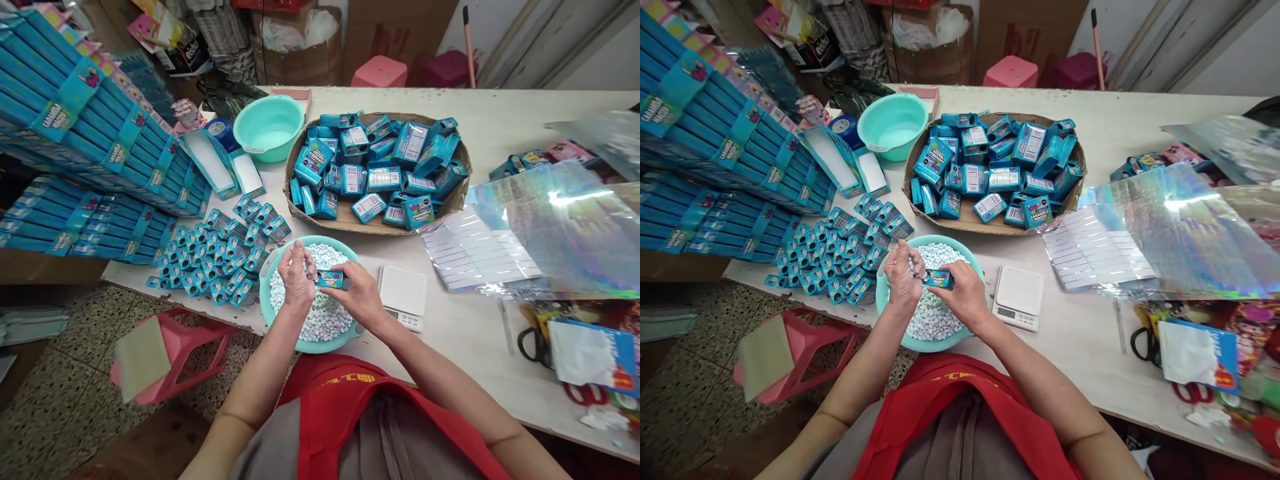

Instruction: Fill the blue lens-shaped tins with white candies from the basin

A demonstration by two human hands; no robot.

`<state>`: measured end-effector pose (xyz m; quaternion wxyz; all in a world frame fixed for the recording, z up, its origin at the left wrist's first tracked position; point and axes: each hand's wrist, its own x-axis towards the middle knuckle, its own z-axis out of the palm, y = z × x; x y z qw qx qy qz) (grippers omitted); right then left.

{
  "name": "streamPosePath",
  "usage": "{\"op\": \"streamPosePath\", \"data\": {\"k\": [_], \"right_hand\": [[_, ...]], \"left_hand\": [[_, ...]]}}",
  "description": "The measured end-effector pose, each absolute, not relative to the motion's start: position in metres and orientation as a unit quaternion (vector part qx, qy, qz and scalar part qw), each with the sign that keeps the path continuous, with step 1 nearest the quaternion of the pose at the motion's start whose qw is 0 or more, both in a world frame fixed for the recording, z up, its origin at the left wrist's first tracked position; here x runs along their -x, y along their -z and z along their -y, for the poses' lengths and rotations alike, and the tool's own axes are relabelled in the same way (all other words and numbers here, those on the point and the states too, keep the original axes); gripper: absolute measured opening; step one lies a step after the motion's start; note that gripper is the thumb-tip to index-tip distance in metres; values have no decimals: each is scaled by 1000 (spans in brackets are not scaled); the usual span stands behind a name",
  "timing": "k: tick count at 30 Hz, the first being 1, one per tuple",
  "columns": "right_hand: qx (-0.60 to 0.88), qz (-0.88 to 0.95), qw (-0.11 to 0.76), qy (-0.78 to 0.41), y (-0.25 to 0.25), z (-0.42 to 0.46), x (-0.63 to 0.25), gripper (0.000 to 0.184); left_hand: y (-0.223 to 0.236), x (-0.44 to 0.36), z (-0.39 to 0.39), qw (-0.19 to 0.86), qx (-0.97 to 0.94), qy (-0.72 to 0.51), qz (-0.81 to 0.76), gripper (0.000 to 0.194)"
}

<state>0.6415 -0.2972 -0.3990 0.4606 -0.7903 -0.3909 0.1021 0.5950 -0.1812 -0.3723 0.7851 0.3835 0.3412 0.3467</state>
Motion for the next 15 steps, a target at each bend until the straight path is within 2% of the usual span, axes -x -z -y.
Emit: {"op": "streamPosePath", "data": {"k": [5, 8, 11, 13, 15], "right_hand": [[767, 347, 520, -144, 394, 303, -646, 33], [740, 292, 577, -184, 388, 326, -653, 36], [736, 202, 616, -197, 392, 363, -664, 38], [763, 135, 610, -168, 403, 391, -672, 38], [802, 72, 580, -127, 420, 417, -681, 40]], "left_hand": [[363, -596, 171, 805, -376, -321, -326, 50], [375, -588, 158, 774, -416, -326, -350, 46], [402, -574, 148, 659, -604, -240, -377, 28], [416, -571, 142, 559, -726, -172, -362, 14], [420, -582, 134, 488, -783, -177, -342, 20]]}}
